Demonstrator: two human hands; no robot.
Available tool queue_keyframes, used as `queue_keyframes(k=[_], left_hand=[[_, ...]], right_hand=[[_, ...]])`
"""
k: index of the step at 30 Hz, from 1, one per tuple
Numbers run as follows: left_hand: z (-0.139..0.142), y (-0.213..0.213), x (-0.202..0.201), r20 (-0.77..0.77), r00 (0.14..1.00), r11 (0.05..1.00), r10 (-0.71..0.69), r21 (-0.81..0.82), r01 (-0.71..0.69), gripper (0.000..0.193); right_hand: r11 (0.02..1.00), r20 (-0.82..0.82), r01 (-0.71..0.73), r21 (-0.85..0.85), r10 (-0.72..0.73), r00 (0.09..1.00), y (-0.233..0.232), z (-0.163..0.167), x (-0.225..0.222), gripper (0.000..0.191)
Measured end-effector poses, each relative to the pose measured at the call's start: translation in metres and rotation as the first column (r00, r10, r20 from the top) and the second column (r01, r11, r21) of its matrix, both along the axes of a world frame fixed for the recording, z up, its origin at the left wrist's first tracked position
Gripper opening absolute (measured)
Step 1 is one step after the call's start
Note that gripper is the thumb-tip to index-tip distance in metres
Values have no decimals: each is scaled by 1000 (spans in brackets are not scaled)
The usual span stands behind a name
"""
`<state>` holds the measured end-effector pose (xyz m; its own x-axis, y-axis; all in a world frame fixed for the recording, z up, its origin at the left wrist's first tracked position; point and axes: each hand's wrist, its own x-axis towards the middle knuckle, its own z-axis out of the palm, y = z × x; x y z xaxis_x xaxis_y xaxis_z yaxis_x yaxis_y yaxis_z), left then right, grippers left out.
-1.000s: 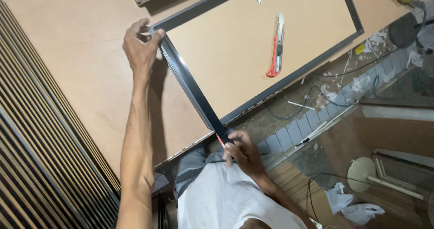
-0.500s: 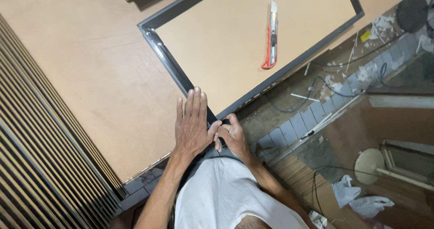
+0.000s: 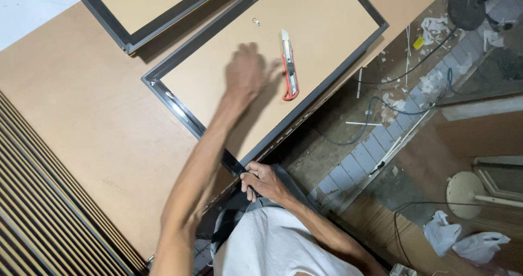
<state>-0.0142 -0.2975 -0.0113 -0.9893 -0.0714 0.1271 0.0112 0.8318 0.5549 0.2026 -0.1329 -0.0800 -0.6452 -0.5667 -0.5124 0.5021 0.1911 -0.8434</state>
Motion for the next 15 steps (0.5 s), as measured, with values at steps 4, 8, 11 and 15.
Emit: queue_keyframes(k=[4,8,11,15], left_hand=[[-7,76,-37,96,978,979,-185,109,174,53],[-2,45,13,76,934,937,-348,24,347,35],[1,3,109,1,932,930,-362,62,361,35],[0,-33,231,189,947,961,-261,149,235,51]], right_hand=[[996,54,32,79,-36,998,2,-5,1,24],[1000,60,18,19,-19,998,3,-16,0,30],[1000,61,-7,-27,9,998,5,-24,-3,28],[998,81,-37,-48,41,996,8,-26,-8,29]])
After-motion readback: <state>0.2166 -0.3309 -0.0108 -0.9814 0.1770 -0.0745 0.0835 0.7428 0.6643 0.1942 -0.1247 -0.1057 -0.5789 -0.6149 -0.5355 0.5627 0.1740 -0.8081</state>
